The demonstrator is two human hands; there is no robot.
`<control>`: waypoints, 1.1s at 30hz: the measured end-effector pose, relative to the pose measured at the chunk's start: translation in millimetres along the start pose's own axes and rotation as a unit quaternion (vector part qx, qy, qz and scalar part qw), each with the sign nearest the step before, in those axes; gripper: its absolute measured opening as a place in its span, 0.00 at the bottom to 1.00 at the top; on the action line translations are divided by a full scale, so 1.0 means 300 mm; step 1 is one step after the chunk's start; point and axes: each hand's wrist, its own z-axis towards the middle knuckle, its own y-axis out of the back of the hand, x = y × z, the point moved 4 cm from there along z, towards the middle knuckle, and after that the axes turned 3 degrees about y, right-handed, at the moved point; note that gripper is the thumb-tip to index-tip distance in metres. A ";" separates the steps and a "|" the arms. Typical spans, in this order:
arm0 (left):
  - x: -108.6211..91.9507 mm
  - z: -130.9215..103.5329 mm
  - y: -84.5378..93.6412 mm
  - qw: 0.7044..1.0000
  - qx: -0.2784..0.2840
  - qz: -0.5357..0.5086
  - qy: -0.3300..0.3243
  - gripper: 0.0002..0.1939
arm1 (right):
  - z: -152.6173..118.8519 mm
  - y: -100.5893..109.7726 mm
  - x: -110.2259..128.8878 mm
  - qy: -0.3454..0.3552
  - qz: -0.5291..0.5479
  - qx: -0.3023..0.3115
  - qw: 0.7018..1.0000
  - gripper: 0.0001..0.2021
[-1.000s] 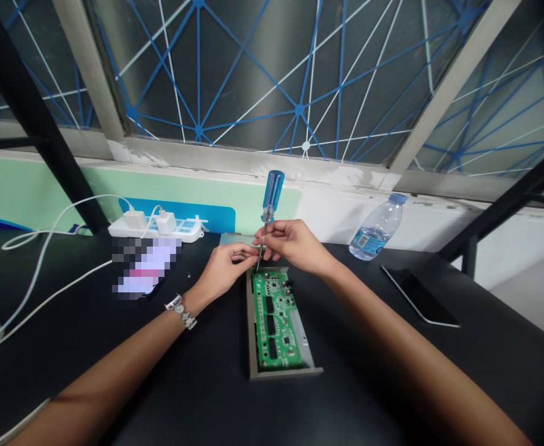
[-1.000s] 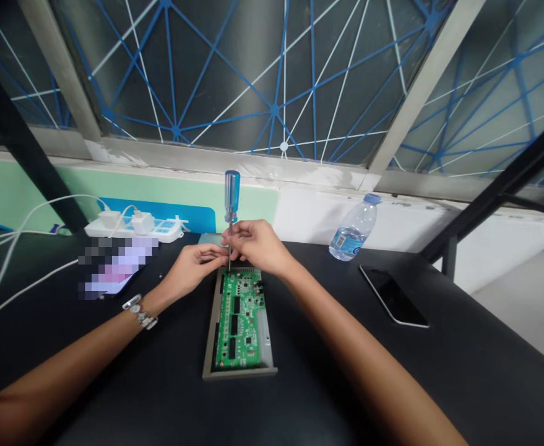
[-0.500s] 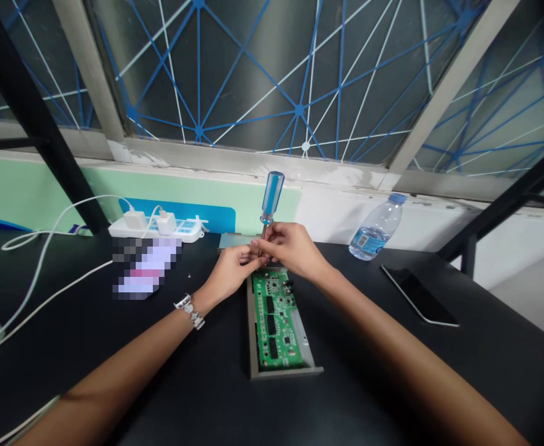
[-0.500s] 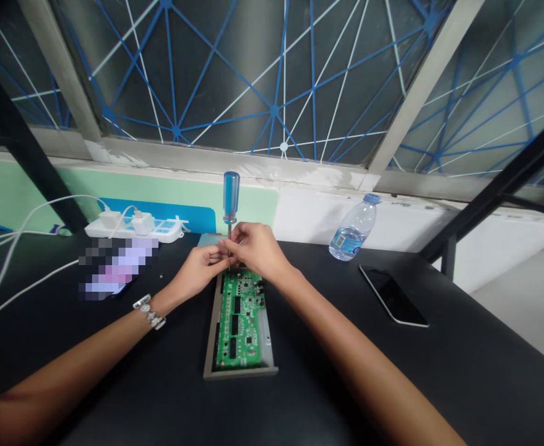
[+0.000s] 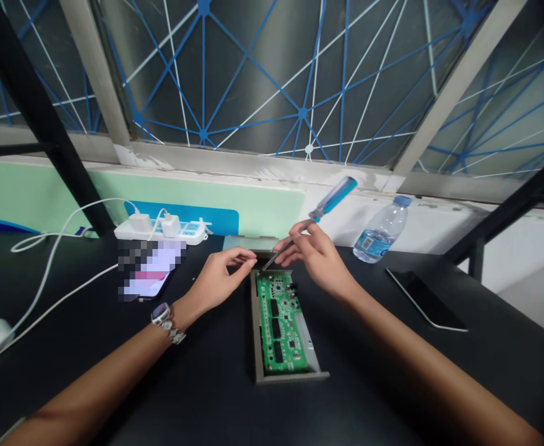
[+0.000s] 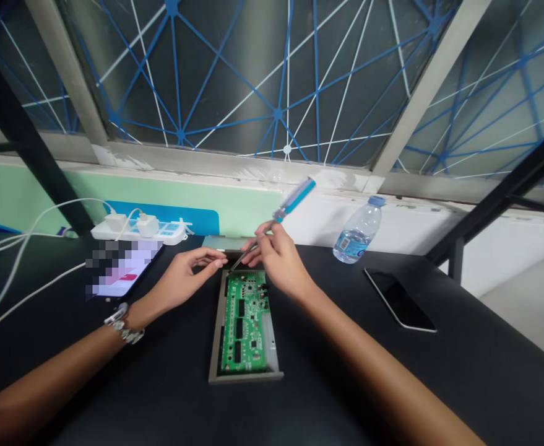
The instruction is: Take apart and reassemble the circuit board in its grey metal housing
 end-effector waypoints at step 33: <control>-0.049 -0.082 -0.024 0.994 0.010 0.083 -0.077 0.07 | -0.222 0.008 -0.141 -0.061 0.261 -0.183 0.946 0.17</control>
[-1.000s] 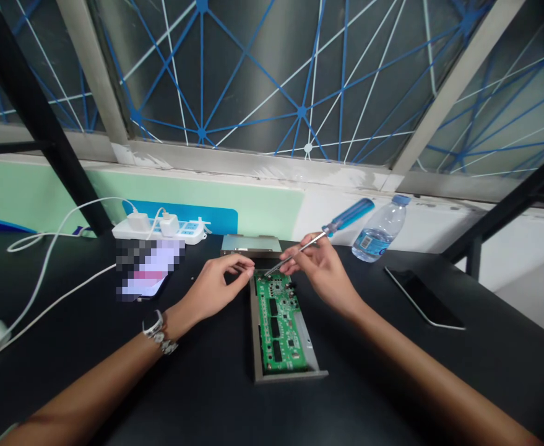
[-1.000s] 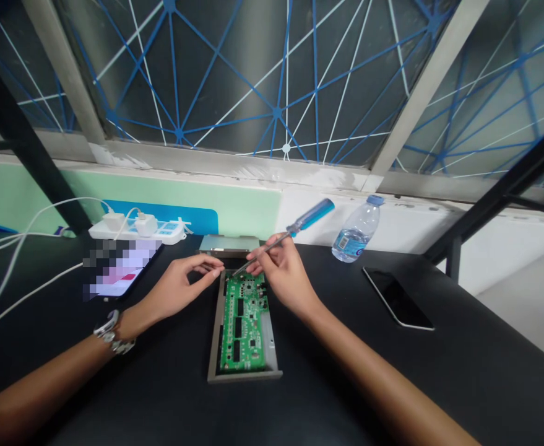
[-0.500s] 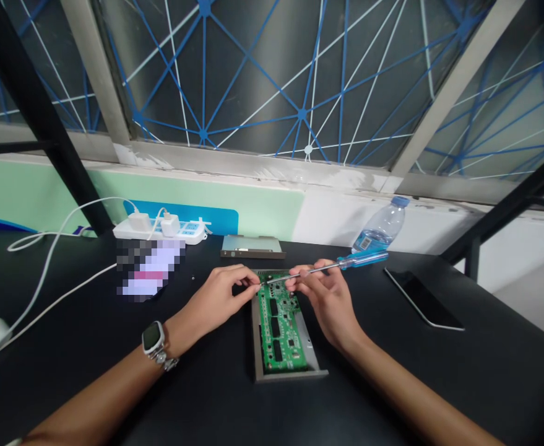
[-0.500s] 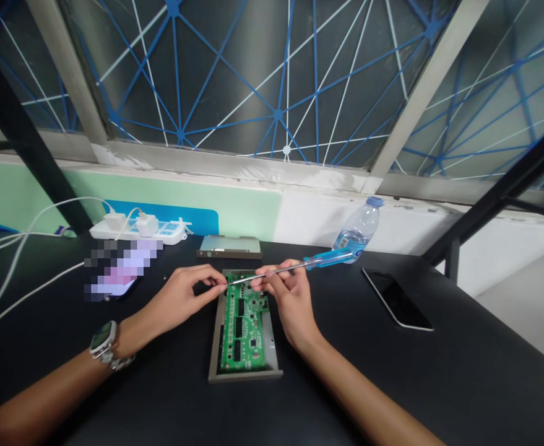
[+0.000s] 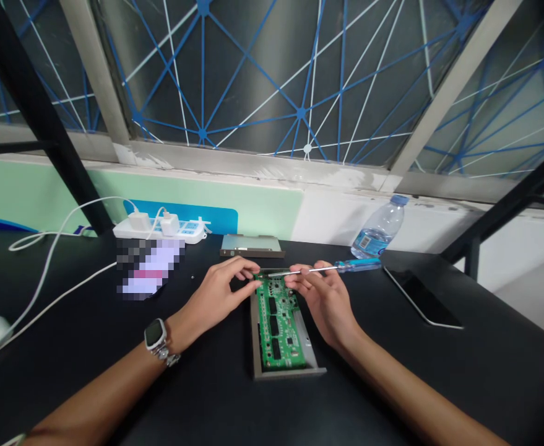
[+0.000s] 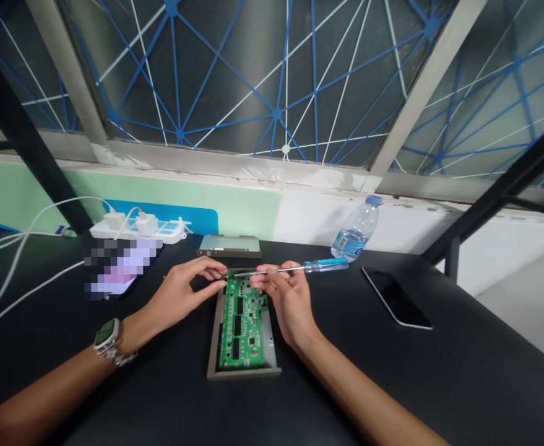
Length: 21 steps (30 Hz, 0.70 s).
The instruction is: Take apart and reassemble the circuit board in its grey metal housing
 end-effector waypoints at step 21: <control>-0.026 -0.027 -0.028 0.992 0.080 0.092 -0.043 0.08 | -0.006 0.009 -0.023 -0.046 -0.020 -0.016 0.999 0.15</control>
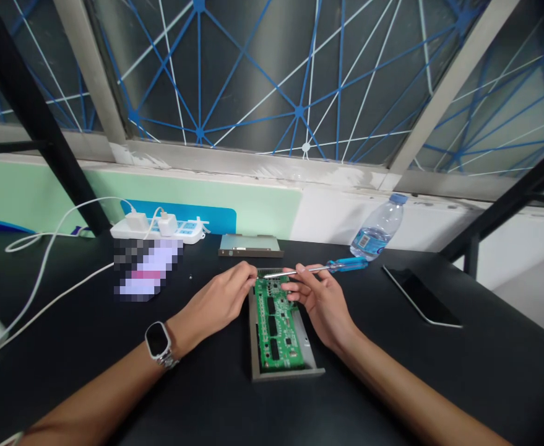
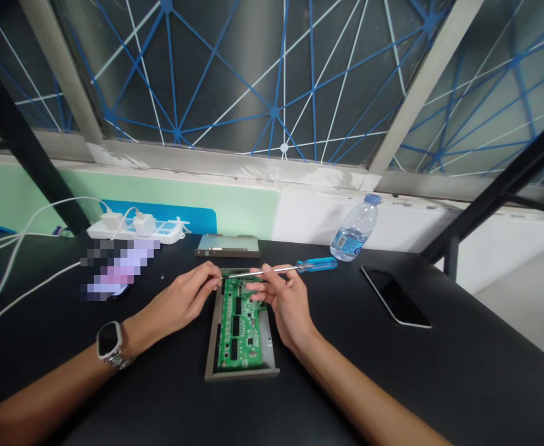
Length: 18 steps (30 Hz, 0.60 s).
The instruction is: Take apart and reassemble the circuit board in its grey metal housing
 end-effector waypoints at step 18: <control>0.354 -0.037 0.187 0.967 0.122 0.157 0.158 0.07 | 0.012 0.012 0.011 0.008 -0.028 0.022 0.999 0.15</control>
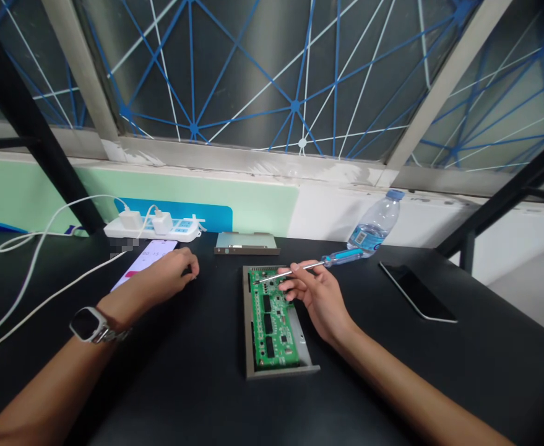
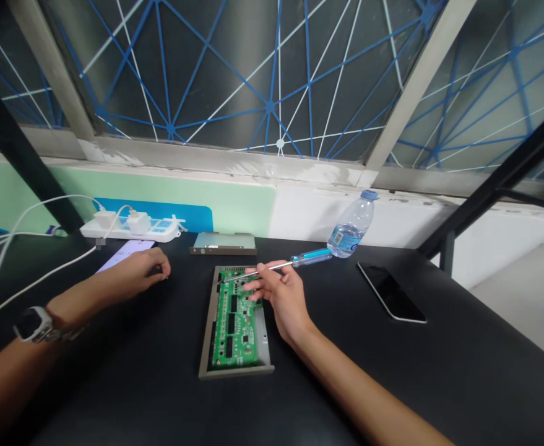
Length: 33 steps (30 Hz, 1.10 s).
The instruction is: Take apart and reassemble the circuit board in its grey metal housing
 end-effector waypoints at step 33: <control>-0.016 -0.010 -0.007 0.997 -0.045 -0.030 0.057 0.08 | 0.000 -0.004 -0.001 -0.005 -0.030 0.026 0.999 0.16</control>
